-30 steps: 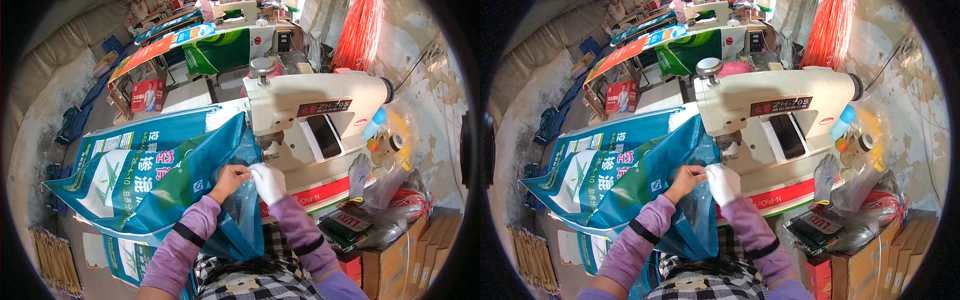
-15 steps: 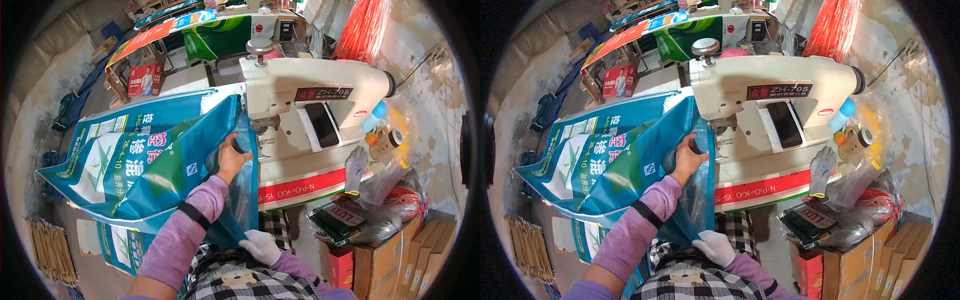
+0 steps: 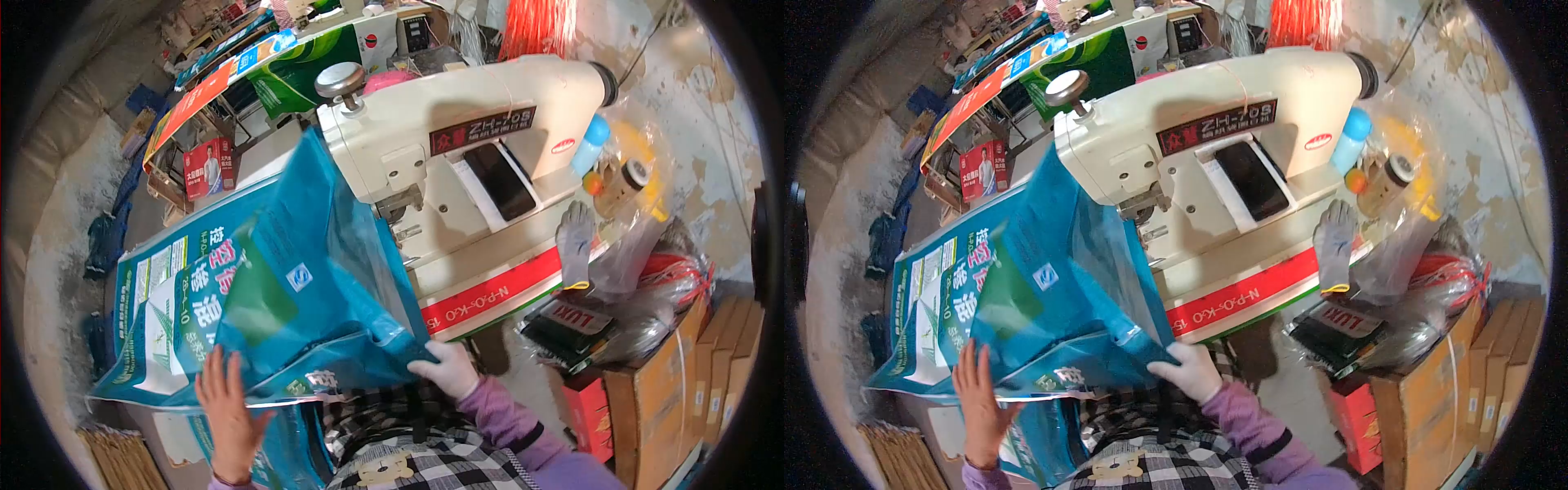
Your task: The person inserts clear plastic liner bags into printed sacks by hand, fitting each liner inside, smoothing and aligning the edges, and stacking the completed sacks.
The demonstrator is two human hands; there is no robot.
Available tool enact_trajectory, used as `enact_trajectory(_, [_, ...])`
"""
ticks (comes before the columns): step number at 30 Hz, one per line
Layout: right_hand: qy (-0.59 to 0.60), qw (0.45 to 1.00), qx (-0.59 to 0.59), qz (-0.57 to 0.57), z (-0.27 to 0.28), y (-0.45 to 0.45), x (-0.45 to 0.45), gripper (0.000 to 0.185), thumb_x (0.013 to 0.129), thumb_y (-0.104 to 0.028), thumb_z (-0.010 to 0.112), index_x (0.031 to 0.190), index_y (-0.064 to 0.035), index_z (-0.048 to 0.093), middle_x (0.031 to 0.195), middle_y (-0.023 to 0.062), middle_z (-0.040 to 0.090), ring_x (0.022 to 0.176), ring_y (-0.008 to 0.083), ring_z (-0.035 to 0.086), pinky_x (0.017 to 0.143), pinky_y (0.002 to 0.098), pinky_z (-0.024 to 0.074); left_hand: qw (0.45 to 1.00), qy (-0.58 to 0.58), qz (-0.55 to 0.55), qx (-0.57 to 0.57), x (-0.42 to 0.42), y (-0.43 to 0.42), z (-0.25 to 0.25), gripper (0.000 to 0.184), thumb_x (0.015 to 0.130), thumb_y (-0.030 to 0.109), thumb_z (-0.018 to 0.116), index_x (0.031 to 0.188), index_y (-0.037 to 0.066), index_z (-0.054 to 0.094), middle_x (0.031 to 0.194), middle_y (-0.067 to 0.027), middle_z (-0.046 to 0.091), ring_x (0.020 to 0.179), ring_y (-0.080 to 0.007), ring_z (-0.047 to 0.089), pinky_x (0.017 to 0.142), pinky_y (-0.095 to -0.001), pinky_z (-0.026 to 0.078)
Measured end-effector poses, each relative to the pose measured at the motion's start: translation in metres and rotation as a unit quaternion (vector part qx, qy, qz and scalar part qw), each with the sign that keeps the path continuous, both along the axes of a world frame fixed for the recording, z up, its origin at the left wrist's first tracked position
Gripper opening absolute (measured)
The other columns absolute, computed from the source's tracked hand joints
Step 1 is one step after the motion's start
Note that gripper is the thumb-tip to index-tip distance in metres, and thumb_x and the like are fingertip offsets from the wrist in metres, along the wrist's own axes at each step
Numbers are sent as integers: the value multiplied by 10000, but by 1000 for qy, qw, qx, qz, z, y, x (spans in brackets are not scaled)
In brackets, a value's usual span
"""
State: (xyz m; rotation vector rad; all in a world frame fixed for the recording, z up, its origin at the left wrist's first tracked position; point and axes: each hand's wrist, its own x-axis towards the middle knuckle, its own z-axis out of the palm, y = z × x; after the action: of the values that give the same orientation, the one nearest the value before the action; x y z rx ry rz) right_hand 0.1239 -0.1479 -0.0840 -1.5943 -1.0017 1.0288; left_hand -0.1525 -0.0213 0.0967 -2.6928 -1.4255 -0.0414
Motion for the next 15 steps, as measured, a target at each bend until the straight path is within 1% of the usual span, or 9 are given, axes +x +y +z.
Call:
enact_trajectory(3, [-1,997,70,-28,-3,18,-11,407,743,-321,802,860,45,668,739,222,638,692,325,647,640,381,489,995,61,79,-12,-117,72,-34,675,745,-12,640,1385,66,442,1006,-191,654,933,-348,634,764,-448,482])
enact_trajectory(5, [-37,991,129,16,-35,23,-28,448,767,-410,761,894,12,682,792,192,661,735,345,656,666,388,508,997,72,-20,-10,-169,115,-78,685,765,-3,550,1427,86,398,701,-153,643,618,-339,629,566,-460,465])
enact_trajectory(7, [-194,977,85,-2,5,23,-30,429,803,-428,710,940,-23,687,875,179,673,774,326,655,698,410,517,977,201,-6,-74,-168,132,-101,729,757,44,547,1458,115,357,640,-154,621,518,-373,587,522,-498,438])
enact_trajectory(9, [-205,965,159,-48,1,48,-35,309,841,-344,654,972,-67,692,885,141,666,825,292,649,718,404,528,983,171,-41,-53,-146,148,-130,742,770,84,529,1479,148,318,680,-159,627,583,-377,610,538,-500,437])
enact_trajectory(11, [-421,846,325,-30,-21,99,-42,169,846,-202,581,941,-122,696,811,89,609,835,290,623,714,398,525,990,132,-43,-6,-132,180,-144,744,774,84,535,1481,153,312,713,-159,639,617,-373,622,555,-499,445])
enact_trajectory(12, [-483,839,247,39,-46,137,-45,155,870,-229,569,849,-122,679,791,87,620,833,283,627,677,414,513,993,104,-41,29,-129,190,-148,747,779,84,542,1484,159,306,746,-158,650,651,-370,635,572,-497,453])
enact_trajectory(13, [-514,847,108,78,-7,157,-37,199,897,-242,549,787,-120,661,763,98,627,844,281,630,672,419,507,993,110,-16,24,-125,200,-142,720,782,100,568,1464,163,347,790,-151,659,682,-357,637,593,-490,456])
enact_trajectory(14, [-403,910,93,29,20,174,-27,238,917,-252,532,786,-109,669,730,114,622,829,297,625,659,431,507,993,107,13,51,-138,215,-140,696,777,101,596,1440,164,391,791,-145,663,689,-350,641,600,-482,467])
enact_trajectory(15, [-176,967,174,-68,77,161,-21,228,914,-238,535,793,-92,662,764,138,617,804,323,627,646,449,507,984,131,119,37,-163,231,-138,673,776,91,604,1419,163,421,789,-145,659,707,-352,645,615,-471,482])
